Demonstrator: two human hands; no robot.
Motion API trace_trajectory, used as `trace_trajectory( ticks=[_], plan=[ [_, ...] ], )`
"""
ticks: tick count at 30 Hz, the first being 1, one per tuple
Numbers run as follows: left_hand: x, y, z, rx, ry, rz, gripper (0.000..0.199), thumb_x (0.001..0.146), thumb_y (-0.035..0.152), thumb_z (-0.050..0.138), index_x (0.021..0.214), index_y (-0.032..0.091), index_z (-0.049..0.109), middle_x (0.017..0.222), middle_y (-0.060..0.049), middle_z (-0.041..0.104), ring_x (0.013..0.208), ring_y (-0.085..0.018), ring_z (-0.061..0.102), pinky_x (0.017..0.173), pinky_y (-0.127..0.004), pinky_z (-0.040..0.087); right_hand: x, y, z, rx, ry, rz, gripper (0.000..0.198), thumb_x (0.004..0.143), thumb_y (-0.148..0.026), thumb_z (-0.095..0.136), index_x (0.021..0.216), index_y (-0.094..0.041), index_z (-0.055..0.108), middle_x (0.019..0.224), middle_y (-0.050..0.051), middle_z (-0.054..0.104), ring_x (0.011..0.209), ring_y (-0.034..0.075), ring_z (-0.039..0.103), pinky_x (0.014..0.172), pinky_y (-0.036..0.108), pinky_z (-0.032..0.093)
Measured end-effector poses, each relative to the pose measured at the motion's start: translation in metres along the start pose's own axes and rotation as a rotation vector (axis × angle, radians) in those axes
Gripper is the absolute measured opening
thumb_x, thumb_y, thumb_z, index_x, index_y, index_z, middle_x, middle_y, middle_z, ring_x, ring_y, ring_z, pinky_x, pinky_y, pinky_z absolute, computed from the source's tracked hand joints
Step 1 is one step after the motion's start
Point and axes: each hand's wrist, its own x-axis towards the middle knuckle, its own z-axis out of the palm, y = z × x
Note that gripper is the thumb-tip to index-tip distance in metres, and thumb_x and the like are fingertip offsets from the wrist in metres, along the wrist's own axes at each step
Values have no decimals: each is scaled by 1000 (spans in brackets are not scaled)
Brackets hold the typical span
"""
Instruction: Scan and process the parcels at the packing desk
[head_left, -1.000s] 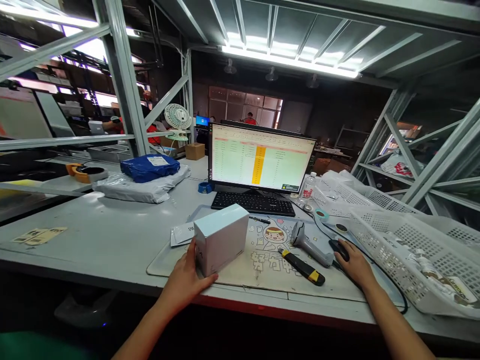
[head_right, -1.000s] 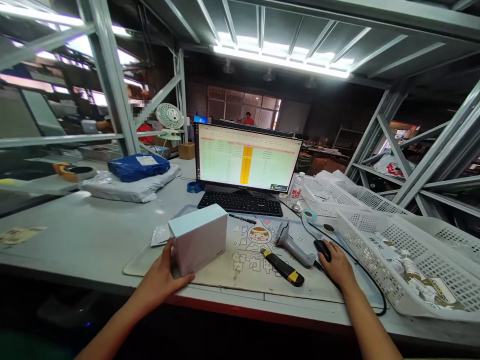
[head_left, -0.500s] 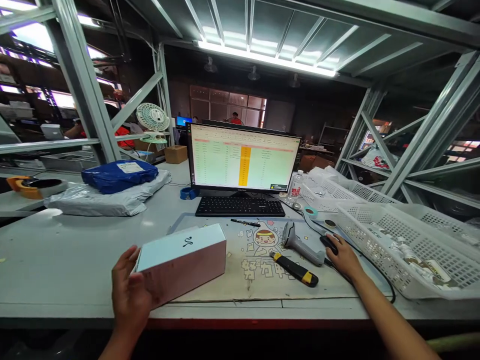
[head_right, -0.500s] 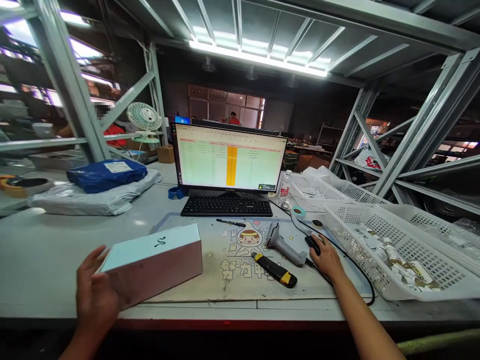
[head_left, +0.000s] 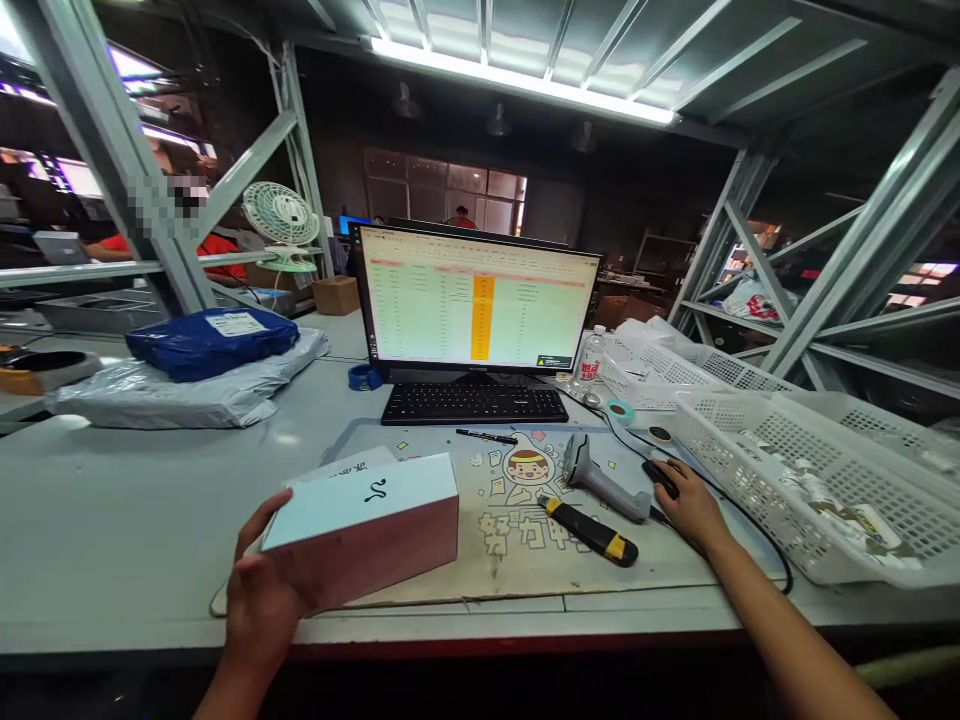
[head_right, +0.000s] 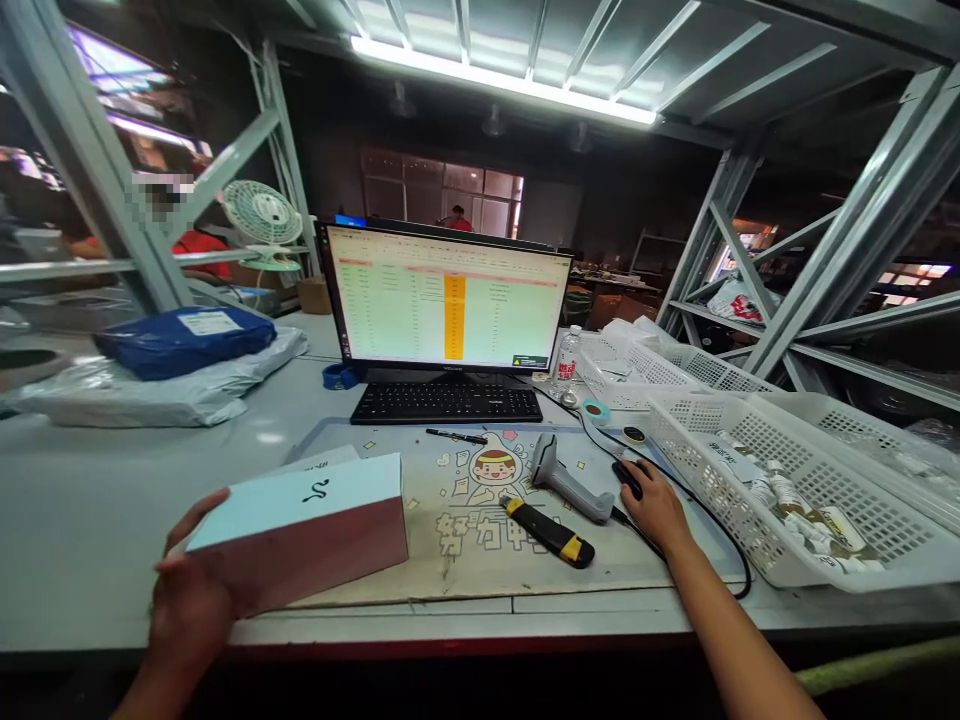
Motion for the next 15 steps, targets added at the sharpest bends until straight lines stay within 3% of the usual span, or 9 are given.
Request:
trace_trajectory(
  ticks=[9,15],
  plan=[
    [-5,16,2,-83,-16,21,97,84,101,43,131,20,66,140,-14,65,130,-37,63,110,-45,54,6,30,19,19,7,-50,59,95,-53,51,141,-25,73,144,14,66,125,36,70,110,52,58],
    [-6,15,3,-85,-28,48,93,88,99,41,130,20,65,144,-15,64,137,-36,60,114,-42,51,-1,19,17,50,64,-42,59,97,-50,47,143,-24,71,146,16,63,128,35,68,113,54,56]
  ],
)
